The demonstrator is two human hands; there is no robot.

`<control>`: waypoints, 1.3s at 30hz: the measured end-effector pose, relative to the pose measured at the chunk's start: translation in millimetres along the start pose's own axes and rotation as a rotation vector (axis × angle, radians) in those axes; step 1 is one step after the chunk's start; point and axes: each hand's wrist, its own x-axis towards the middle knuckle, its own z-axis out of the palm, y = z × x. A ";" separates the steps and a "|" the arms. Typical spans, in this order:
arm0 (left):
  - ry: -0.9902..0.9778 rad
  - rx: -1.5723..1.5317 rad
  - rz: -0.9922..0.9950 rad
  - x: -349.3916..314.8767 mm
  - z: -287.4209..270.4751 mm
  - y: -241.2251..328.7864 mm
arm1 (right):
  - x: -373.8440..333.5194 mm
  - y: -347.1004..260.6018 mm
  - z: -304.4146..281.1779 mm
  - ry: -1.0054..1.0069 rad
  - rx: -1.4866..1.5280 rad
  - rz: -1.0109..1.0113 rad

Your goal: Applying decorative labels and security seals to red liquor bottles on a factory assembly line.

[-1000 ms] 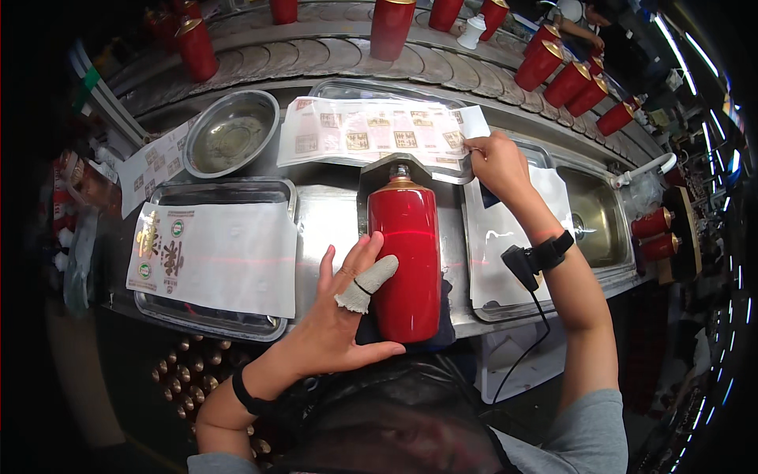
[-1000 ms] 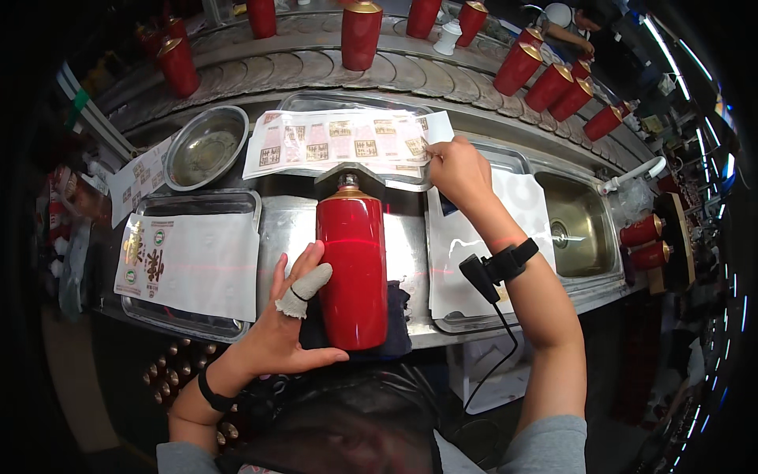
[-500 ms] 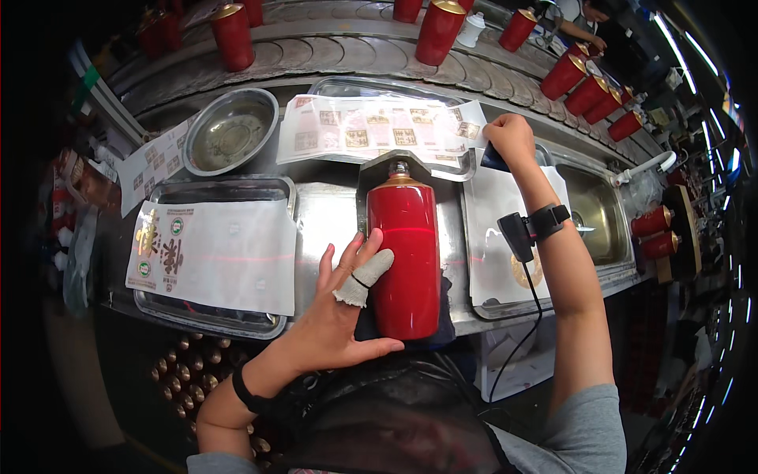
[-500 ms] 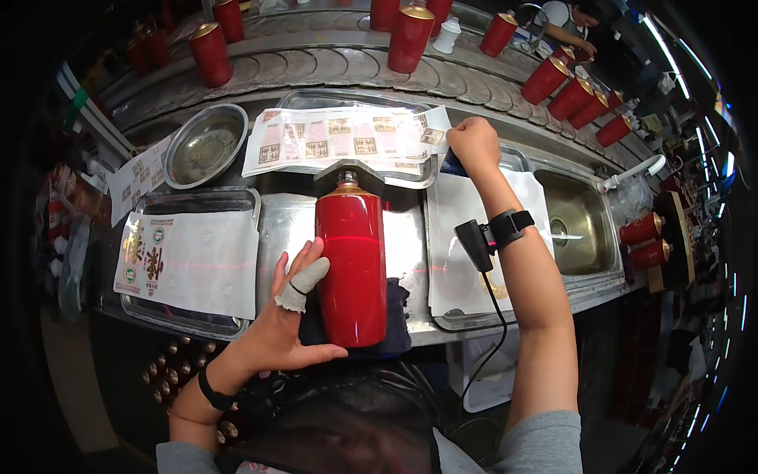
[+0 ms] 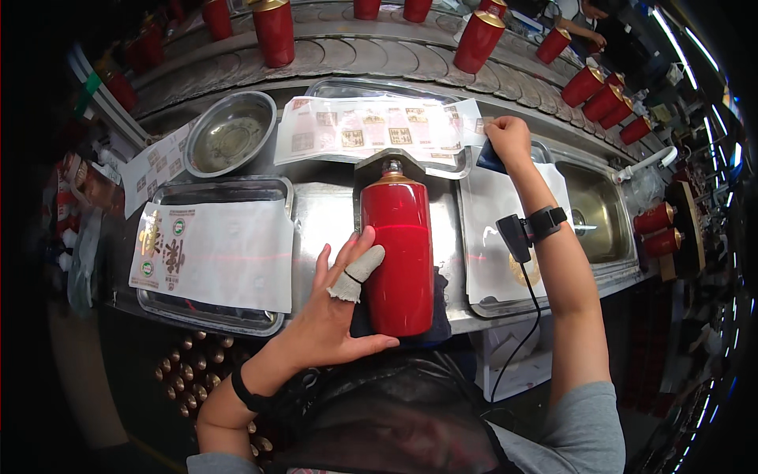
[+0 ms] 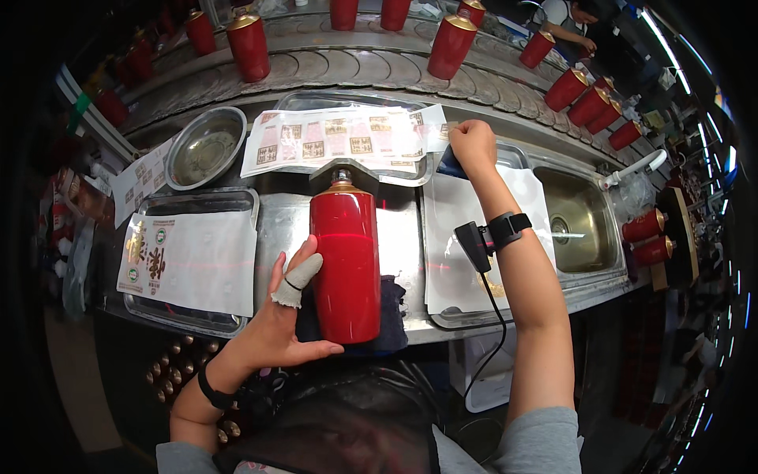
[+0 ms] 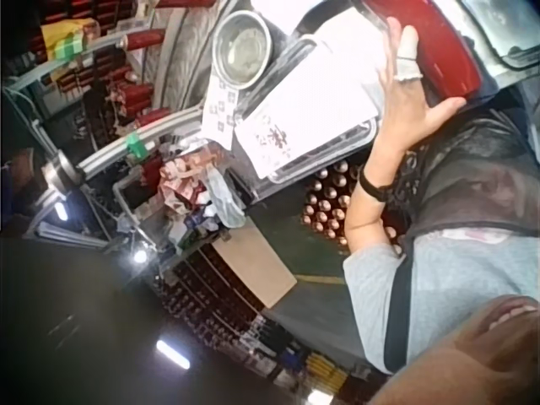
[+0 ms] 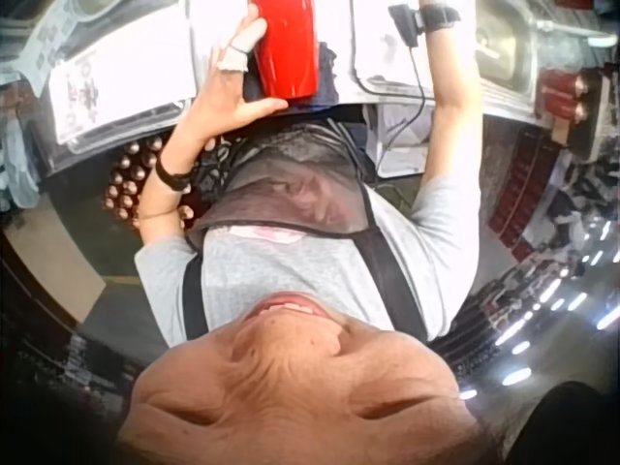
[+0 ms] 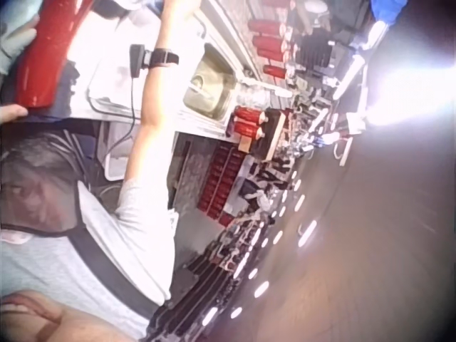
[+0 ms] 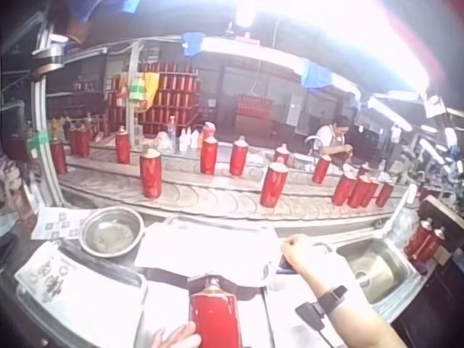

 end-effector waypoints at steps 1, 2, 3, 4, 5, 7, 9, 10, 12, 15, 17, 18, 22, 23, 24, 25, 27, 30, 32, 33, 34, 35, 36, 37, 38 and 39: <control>0.003 -0.005 -0.005 -0.3 0.0 -0.8 | -0.3 3.6 -0.6 0.059 -0.004 0.007; 0.006 -0.010 -0.009 -0.6 -0.3 -1.8 | -3.1 1.7 -7.4 0.079 0.002 0.002; 0.002 -0.016 -0.010 -1.3 -1.2 -3.3 | 3.9 12.2 -9.4 0.071 0.029 -0.009; -0.001 -0.004 -0.014 -2.0 -2.2 -3.5 | 8.4 24.9 -15.1 0.069 0.041 0.023; -0.004 0.007 -0.011 -1.1 -3.1 -3.1 | 14.9 42.6 -23.7 0.075 0.051 0.057; -0.012 -0.001 -0.006 -0.3 -4.2 -2.5 | 26.5 92.5 -26.3 0.035 0.007 0.123; -0.007 -0.015 -0.021 -3.3 -4.2 -2.8 | 32.0 126.7 -15.9 -0.166 -0.081 0.034; 0.012 0.000 -0.054 -7.6 -4.5 -3.8 | 16.7 97.4 -8.1 -0.210 -0.163 0.038; -0.014 -0.005 -0.039 -6.8 -4.6 -1.9 | 10.1 105.7 -10.1 -0.281 -0.188 0.091; -0.049 -0.007 -0.028 -3.1 -4.7 0.9 | 11.1 126.3 -23.9 -0.283 0.006 0.061; -0.044 0.004 -0.051 -6.9 -3.4 -2.2 | -4.3 93.2 -28.4 -0.153 0.076 -0.023; -0.043 -0.018 -0.044 -4.5 -1.5 -2.0 | -10.2 90.4 -37.0 -0.050 0.018 -0.099; -0.004 -0.040 -0.037 -3.5 4.9 -5.9 | -69.6 12.5 -84.5 -0.029 0.047 -0.322; 0.045 -0.031 -0.007 -1.5 7.7 -7.2 | -82.9 -3.1 -93.6 -0.051 0.093 -0.338; 0.078 -0.005 0.004 -2.0 10.9 -8.9 | -94.3 -18.0 -99.9 -0.073 0.145 -0.359; 0.068 -0.019 0.018 -0.6 14.3 -9.8 | -108.2 -31.0 -111.6 -0.064 0.130 -0.345; 0.147 0.018 -0.006 -2.0 17.9 -11.0 | -132.5 -57.0 -122.0 -0.143 0.206 -0.445; 0.182 -0.079 0.021 -1.6 27.8 -16.4 | -158.9 -79.8 -144.6 -0.245 0.269 -0.491; 0.191 -0.080 0.026 -1.6 29.2 -14.2 | -171.0 -91.1 -156.2 -0.348 0.307 -0.451; 0.190 -0.076 0.016 -1.5 29.2 -13.0 | -173.9 -94.5 -160.2 -0.394 0.329 -0.484; 0.189 -0.071 0.003 -3.0 28.9 -11.6 | -177.3 -99.9 -165.0 -0.396 0.331 -0.486; 0.191 -0.069 -0.001 -3.9 29.5 -10.7 | -180.4 -105.8 -169.9 -0.498 0.363 -0.442; 0.204 -0.061 0.014 -4.3 31.0 -10.2 | -182.4 -111.2 -173.3 -0.601 0.393 -0.397; 0.216 -0.053 0.033 -3.2 30.9 -10.6 | -181.1 -117.8 -176.5 -0.604 0.394 -0.398; 0.217 -0.054 0.028 -3.3 29.9 -10.8 | -179.3 -123.9 -178.5 -0.697 0.392 -0.405; 0.200 -0.072 0.006 -3.7 28.4 -10.3 | -177.9 -128.0 -176.7 -0.792 0.389 -0.410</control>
